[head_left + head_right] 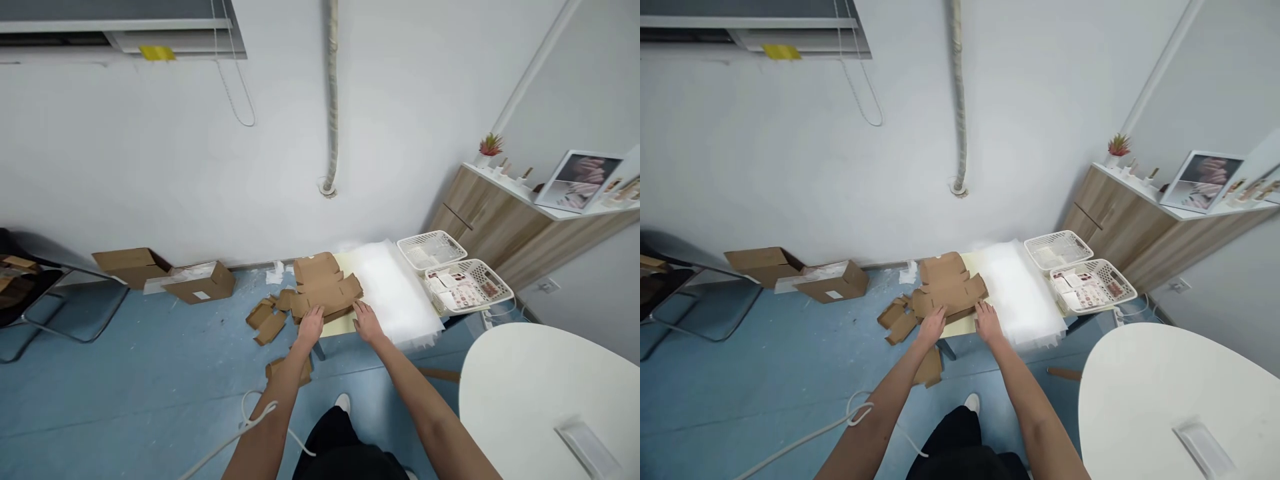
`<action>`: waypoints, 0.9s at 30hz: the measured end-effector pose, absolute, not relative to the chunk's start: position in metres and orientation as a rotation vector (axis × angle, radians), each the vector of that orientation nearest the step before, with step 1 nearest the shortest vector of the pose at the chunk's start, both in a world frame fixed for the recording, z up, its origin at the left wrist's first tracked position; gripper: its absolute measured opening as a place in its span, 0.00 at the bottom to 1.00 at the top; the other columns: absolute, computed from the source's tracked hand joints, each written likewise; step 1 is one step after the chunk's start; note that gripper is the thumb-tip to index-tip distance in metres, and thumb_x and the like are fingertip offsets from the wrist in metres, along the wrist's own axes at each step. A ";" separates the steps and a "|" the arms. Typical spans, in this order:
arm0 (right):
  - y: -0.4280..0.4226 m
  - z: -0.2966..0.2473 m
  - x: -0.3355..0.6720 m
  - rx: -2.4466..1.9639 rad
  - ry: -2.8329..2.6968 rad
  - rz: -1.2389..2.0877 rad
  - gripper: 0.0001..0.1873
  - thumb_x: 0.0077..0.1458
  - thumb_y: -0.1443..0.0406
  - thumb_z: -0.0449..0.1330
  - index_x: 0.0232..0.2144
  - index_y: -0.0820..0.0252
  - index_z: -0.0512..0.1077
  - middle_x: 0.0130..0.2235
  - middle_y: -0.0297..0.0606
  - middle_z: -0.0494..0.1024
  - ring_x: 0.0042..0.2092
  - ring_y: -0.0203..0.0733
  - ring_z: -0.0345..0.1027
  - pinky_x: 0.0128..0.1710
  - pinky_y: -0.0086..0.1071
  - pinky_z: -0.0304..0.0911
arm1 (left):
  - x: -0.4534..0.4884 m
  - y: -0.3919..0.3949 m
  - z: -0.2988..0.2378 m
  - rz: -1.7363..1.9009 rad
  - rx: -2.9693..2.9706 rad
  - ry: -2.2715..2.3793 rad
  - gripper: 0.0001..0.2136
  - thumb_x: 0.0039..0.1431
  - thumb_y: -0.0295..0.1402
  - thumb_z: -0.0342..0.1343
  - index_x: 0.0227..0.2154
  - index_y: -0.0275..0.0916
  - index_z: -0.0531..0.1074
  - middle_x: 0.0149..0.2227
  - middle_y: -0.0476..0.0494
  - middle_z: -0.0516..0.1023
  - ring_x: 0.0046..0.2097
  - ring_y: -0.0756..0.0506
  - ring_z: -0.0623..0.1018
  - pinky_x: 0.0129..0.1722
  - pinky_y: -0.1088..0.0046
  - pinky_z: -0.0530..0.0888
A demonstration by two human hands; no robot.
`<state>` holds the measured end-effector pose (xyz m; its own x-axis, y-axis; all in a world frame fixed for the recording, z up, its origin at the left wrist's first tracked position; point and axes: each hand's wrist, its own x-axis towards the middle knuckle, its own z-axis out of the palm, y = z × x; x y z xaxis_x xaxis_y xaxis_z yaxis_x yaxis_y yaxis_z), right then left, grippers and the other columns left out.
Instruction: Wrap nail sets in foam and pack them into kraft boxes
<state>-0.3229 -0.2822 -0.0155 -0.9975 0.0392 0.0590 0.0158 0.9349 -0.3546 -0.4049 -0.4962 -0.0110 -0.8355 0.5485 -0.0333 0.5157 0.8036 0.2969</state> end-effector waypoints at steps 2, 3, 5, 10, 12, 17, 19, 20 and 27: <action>-0.294 -0.015 -0.340 0.000 -3.040 0.558 0.29 0.57 0.70 0.52 0.61 0.67 0.61 0.62 0.53 0.64 0.63 0.52 0.55 0.62 0.46 0.51 | -0.415 -0.500 -0.008 0.368 0.871 2.807 0.17 0.62 0.26 0.46 0.53 0.39 0.69 0.55 0.35 0.73 0.56 0.41 0.73 0.56 0.62 0.68; -0.298 -0.015 -0.348 0.016 -3.050 0.559 0.28 0.57 0.70 0.52 0.61 0.67 0.61 0.61 0.53 0.65 0.63 0.52 0.55 0.62 0.46 0.51 | -0.419 -0.501 -0.007 0.345 0.875 2.784 0.16 0.62 0.26 0.46 0.50 0.39 0.71 0.52 0.36 0.75 0.54 0.41 0.75 0.53 0.63 0.70; -0.304 -0.014 -0.360 0.051 -3.066 0.564 0.26 0.58 0.70 0.52 0.59 0.65 0.63 0.60 0.52 0.67 0.62 0.52 0.56 0.62 0.46 0.51 | -0.426 -0.502 -0.004 0.314 0.866 2.765 0.13 0.62 0.24 0.46 0.44 0.39 0.73 0.45 0.37 0.78 0.48 0.41 0.78 0.47 0.65 0.73; -0.307 -0.005 -0.384 0.089 -3.068 0.584 0.25 0.56 0.71 0.53 0.56 0.59 0.66 0.58 0.48 0.70 0.60 0.53 0.58 0.62 0.52 0.49 | -0.443 -0.499 0.019 0.262 0.857 2.769 0.11 0.62 0.24 0.45 0.37 0.38 0.74 0.39 0.36 0.79 0.41 0.40 0.79 0.40 0.65 0.72; -0.303 0.004 -0.391 0.053 -3.027 0.552 0.24 0.55 0.72 0.54 0.54 0.60 0.68 0.55 0.48 0.72 0.59 0.54 0.59 0.63 0.53 0.46 | -0.447 -0.494 0.038 0.260 0.890 2.785 0.12 0.64 0.26 0.44 0.38 0.39 0.74 0.39 0.36 0.78 0.42 0.40 0.78 0.42 0.64 0.71; -0.275 0.043 -0.399 -0.008 -2.805 0.390 0.16 0.55 0.74 0.50 0.42 0.57 0.70 0.41 0.43 0.76 0.47 0.49 0.65 0.63 0.52 0.44 | -0.436 -0.465 0.101 0.332 1.154 2.954 0.14 0.66 0.27 0.41 0.33 0.38 0.73 0.33 0.38 0.77 0.40 0.39 0.75 0.43 0.62 0.65; -0.256 0.063 -0.393 -0.009 -2.710 0.316 0.13 0.54 0.75 0.51 0.37 0.57 0.69 0.37 0.40 0.75 0.44 0.47 0.65 0.62 0.50 0.44 | -0.422 -0.447 0.126 0.354 1.279 3.037 0.15 0.67 0.29 0.41 0.31 0.39 0.72 0.32 0.40 0.77 0.39 0.40 0.73 0.41 0.62 0.64; -0.244 0.072 -0.387 -0.013 -2.668 0.273 0.11 0.54 0.75 0.51 0.36 0.57 0.68 0.36 0.39 0.74 0.43 0.46 0.65 0.62 0.49 0.45 | -0.415 -0.437 0.138 0.373 1.342 3.057 0.15 0.68 0.29 0.41 0.30 0.39 0.72 0.31 0.41 0.77 0.37 0.41 0.73 0.40 0.63 0.63; -0.159 0.126 -0.282 -0.221 -2.483 -0.047 0.08 0.58 0.72 0.51 0.30 0.55 0.64 0.31 0.36 0.71 0.38 0.43 0.61 0.60 0.46 0.46 | -0.351 -0.354 0.185 0.560 1.858 2.919 0.12 0.68 0.29 0.45 0.31 0.41 0.71 0.30 0.45 0.76 0.36 0.43 0.70 0.38 0.65 0.60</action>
<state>-0.2820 -0.1589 0.1256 -0.7827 0.1476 0.6047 0.1703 0.9852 -0.0201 -0.3507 -0.3538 0.1850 -0.3912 0.7973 0.4597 0.9108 0.4072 0.0689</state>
